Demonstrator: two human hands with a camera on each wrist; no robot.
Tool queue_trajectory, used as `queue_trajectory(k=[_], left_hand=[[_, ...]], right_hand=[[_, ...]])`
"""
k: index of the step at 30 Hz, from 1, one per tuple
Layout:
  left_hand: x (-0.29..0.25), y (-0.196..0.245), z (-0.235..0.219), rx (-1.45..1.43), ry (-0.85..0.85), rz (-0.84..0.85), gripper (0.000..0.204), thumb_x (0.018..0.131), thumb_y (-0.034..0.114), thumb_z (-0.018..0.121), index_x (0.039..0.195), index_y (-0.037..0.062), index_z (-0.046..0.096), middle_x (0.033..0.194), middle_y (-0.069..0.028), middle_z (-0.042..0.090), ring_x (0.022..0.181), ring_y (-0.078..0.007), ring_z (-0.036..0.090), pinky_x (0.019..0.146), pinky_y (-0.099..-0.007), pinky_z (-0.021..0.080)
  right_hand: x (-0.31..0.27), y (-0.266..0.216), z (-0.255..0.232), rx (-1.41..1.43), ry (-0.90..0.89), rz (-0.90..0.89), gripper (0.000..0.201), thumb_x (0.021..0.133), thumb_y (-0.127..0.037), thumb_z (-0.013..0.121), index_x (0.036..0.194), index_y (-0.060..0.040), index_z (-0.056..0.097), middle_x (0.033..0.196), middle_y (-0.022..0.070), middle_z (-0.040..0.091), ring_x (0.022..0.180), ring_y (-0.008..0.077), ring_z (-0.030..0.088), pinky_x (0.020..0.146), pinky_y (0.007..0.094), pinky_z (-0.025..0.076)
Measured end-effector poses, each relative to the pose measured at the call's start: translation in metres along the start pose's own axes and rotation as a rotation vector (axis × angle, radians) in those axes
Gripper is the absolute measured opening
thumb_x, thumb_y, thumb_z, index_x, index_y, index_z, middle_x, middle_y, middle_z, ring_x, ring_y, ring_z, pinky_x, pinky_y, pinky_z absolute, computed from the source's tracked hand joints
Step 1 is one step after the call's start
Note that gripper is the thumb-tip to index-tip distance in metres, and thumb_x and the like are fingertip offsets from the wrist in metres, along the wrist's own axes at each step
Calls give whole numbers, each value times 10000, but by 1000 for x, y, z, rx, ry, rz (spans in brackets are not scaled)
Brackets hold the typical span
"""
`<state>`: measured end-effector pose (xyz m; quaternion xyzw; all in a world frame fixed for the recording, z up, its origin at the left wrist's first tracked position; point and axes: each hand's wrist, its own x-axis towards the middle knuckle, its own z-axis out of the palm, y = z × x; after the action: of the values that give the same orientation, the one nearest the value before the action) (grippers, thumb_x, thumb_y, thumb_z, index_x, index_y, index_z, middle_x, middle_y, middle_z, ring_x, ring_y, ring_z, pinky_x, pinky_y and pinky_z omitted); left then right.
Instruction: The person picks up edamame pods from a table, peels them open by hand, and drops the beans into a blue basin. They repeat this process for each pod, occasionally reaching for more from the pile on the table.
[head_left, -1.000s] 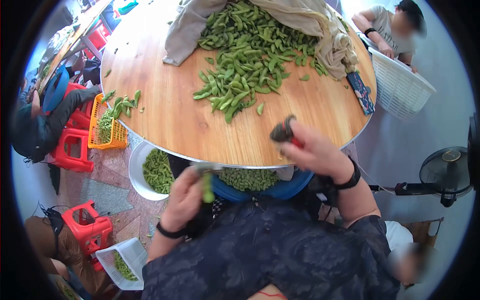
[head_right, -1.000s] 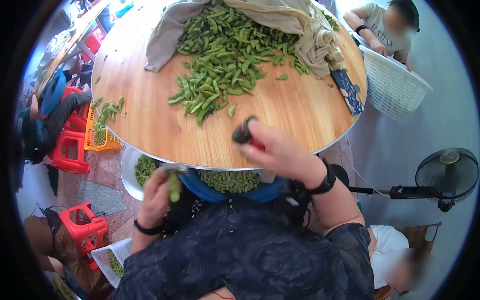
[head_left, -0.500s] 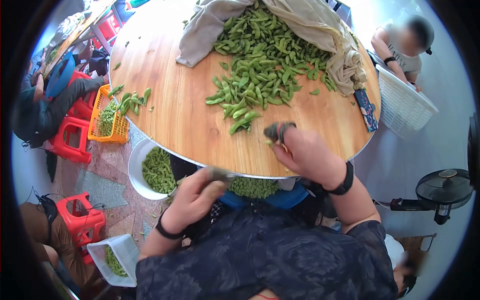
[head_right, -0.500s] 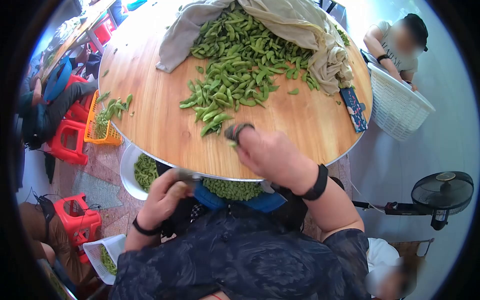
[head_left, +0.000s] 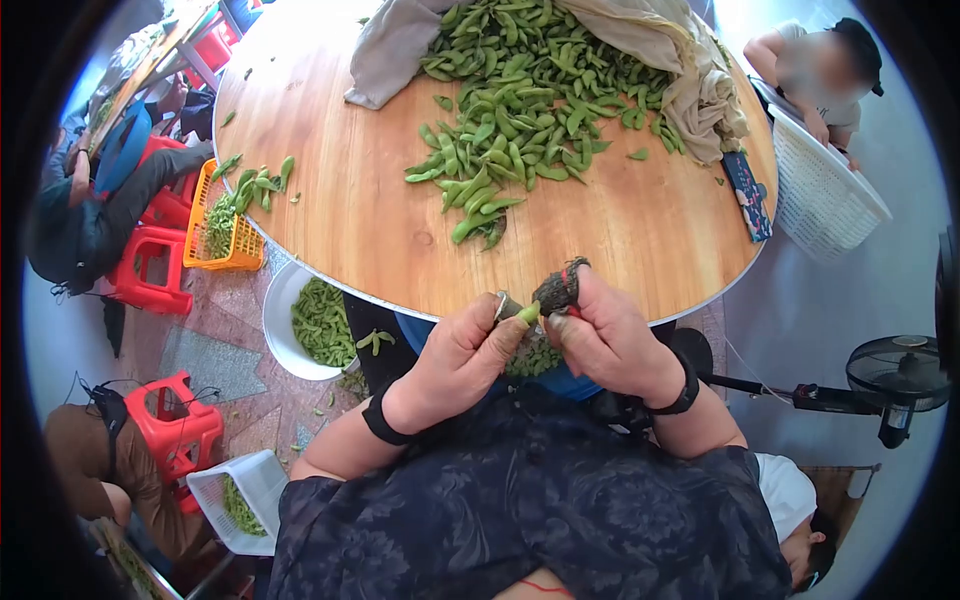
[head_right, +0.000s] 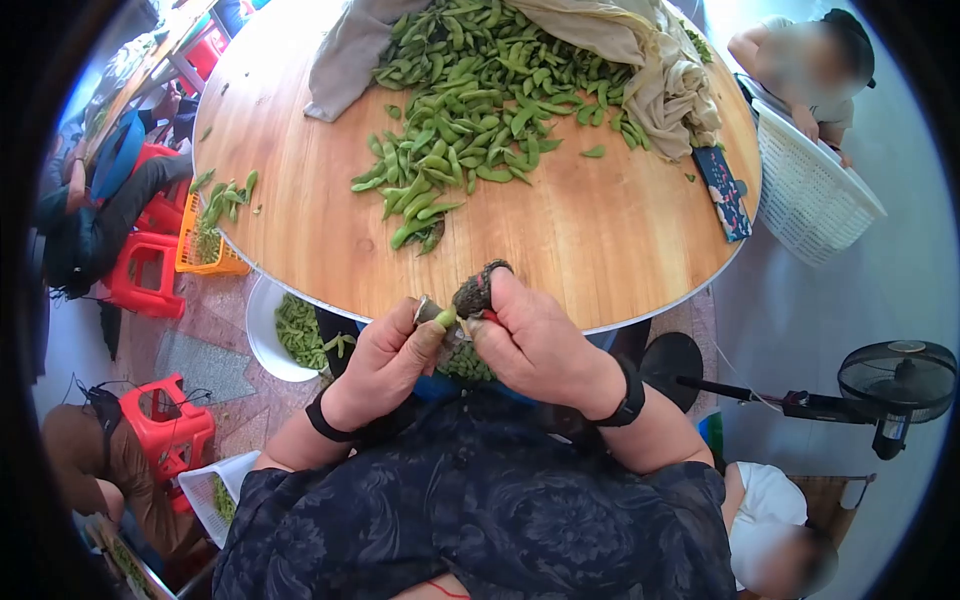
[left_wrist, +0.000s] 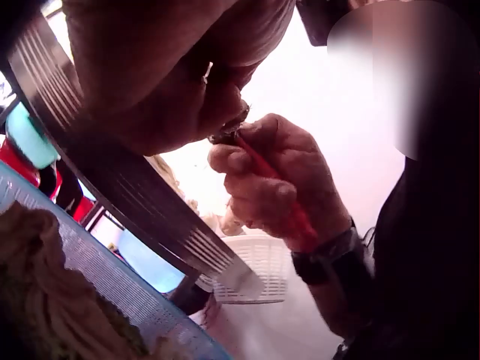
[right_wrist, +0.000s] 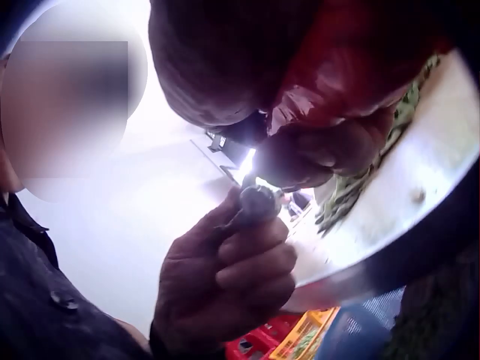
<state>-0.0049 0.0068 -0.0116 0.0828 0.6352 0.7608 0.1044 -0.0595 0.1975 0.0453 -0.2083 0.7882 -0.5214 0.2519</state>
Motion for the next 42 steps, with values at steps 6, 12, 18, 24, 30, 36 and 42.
queue_trajectory(k=[6,12,18,24,30,36,42], left_hand=[[-2,-5,8,278,102,163,238,947,123,577,766,24,458,615,-86,416,513,-211,398,480,-327,356],[2,-3,10,519,126,392,245,918,96,606,742,23,452,621,-134,416,516,-293,434,489,-359,369],[-3,15,-2,35,-115,-80,202,960,170,563,822,23,554,637,-45,456,534,-180,478,498,-305,375],[0,7,-16,-805,-427,-517,344,1017,305,450,927,16,614,694,20,529,582,-74,470,527,-215,369],[4,5,-2,676,-132,425,164,896,92,604,777,21,516,625,-98,466,548,-283,505,543,-388,403],[-21,19,-24,611,-71,369,50,837,6,629,831,2,580,690,-126,546,596,-276,546,547,-335,421],[-92,-2,-108,946,637,-48,275,868,7,575,1142,-2,551,882,-33,575,775,-98,541,639,-259,446]], right_hand=[[-1,5,5,104,-92,5,132,853,-43,479,979,-13,454,796,155,528,718,343,540,660,409,446],[-4,11,3,-5,-127,-17,149,862,-41,468,1000,-10,420,796,173,541,716,372,558,644,426,447],[-5,20,10,-82,-94,-327,155,853,-24,473,993,-12,408,765,186,553,640,419,551,581,438,463],[-9,2,1,-547,-178,-575,169,791,-12,560,945,-19,493,773,190,580,596,398,590,497,437,478],[-10,22,-15,-248,-250,-283,173,853,-45,561,1015,-54,500,716,171,580,635,396,596,524,430,474],[-6,11,-17,-505,-182,-95,173,850,-92,566,932,-10,438,707,228,569,659,443,573,552,487,444],[44,11,-21,-668,95,-290,147,827,-45,536,919,-8,427,718,212,515,685,429,543,586,467,430]])
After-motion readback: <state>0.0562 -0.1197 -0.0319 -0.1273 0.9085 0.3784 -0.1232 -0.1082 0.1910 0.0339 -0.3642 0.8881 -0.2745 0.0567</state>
